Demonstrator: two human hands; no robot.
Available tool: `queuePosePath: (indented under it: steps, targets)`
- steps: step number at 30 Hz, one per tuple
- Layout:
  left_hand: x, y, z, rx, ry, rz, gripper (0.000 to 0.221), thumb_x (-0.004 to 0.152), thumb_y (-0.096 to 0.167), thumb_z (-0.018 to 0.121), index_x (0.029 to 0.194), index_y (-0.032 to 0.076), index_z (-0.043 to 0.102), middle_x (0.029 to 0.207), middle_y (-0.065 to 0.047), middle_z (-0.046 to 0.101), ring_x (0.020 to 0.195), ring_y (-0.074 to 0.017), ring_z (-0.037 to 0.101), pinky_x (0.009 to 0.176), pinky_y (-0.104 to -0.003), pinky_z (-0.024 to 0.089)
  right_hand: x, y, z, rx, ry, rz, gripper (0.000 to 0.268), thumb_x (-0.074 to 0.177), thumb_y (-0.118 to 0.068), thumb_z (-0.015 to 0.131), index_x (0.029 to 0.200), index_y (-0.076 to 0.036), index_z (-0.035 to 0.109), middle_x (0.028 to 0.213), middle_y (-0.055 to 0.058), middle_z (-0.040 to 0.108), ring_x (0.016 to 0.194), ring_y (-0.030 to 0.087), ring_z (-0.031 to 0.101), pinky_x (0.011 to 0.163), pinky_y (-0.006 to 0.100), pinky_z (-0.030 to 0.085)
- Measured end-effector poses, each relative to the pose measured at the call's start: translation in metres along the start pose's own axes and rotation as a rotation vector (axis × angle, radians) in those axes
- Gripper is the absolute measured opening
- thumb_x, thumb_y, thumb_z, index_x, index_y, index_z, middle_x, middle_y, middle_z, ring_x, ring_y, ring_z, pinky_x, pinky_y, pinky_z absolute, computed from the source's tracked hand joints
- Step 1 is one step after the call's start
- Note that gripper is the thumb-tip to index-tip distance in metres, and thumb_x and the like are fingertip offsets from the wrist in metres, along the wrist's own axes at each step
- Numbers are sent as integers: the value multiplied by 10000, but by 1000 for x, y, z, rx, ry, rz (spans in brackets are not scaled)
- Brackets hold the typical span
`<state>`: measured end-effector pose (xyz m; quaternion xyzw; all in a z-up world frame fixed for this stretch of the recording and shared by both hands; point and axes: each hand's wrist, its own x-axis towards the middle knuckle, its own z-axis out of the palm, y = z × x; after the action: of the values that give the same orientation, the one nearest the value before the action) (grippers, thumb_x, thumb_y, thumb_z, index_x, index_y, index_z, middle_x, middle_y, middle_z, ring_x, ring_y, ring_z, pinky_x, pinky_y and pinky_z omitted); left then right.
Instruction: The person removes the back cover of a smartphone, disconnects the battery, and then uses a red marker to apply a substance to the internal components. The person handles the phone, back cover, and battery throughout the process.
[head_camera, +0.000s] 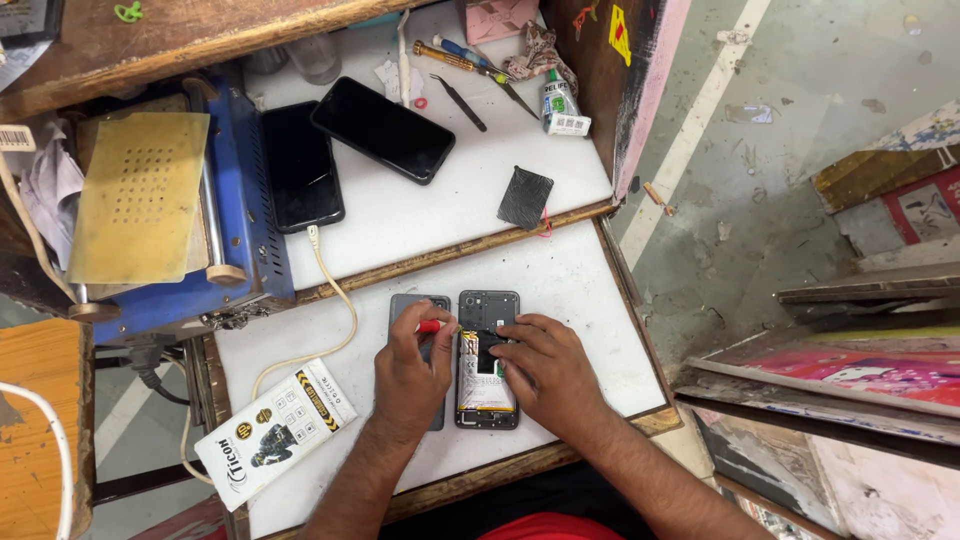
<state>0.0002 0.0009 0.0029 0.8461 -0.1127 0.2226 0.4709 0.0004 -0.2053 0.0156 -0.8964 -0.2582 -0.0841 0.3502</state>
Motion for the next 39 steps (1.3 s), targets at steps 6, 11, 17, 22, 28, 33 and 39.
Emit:
queuePosePath:
  steps: [6,11,17,22,28,33,39]
  targets:
    - [13,11,-11,118,-206,291,508,930,-82,638,1325,127,396,1148,-197,699,993,-386,746,826,-422,634,0,-1,-1,5,-4,4,239,807,-76,766,1043,-107,770,1209,53,719,1239,305,593,1016,452,480]
    - [8,2,-9,164,-170,63,460,953,80,745,1272,120,417,1023,-152,706,864,-335,738,692,-415,608,0,-3,-1,3,-10,19,217,830,-84,764,1045,-117,776,1208,45,723,1250,293,595,1027,445,472]
    - [12,9,-14,145,-207,260,397,946,-8,674,1256,100,451,1080,-158,698,960,-353,726,807,-421,614,0,0,-2,31,-16,28,227,828,-93,762,1053,-113,776,1216,47,718,1256,293,588,1035,445,465]
    - [28,29,-18,431,-232,59,299,901,209,822,1054,71,605,844,-105,676,763,-313,687,680,-436,567,1,2,-2,25,-35,27,229,826,-84,762,1053,-114,773,1231,48,714,1265,301,583,1049,448,466]
    - [45,49,-30,286,-282,240,207,831,68,657,1029,79,599,924,-137,696,839,-329,689,731,-443,544,0,0,-1,47,-14,24,233,805,-66,771,1035,-106,770,1217,61,718,1245,313,592,1028,448,478]
    - [54,54,-34,289,-417,-138,104,905,34,629,999,70,602,837,-113,688,825,-341,682,703,-479,537,2,-4,2,32,17,-11,223,788,-54,773,1006,-98,765,1215,77,722,1233,331,600,1029,458,485]
    - [42,50,-24,508,-437,-190,227,999,293,617,1026,71,583,834,-119,678,768,-321,700,675,-445,566,2,-7,-3,66,-4,11,212,786,-50,772,993,-95,773,1200,79,728,1223,333,604,1007,450,492]
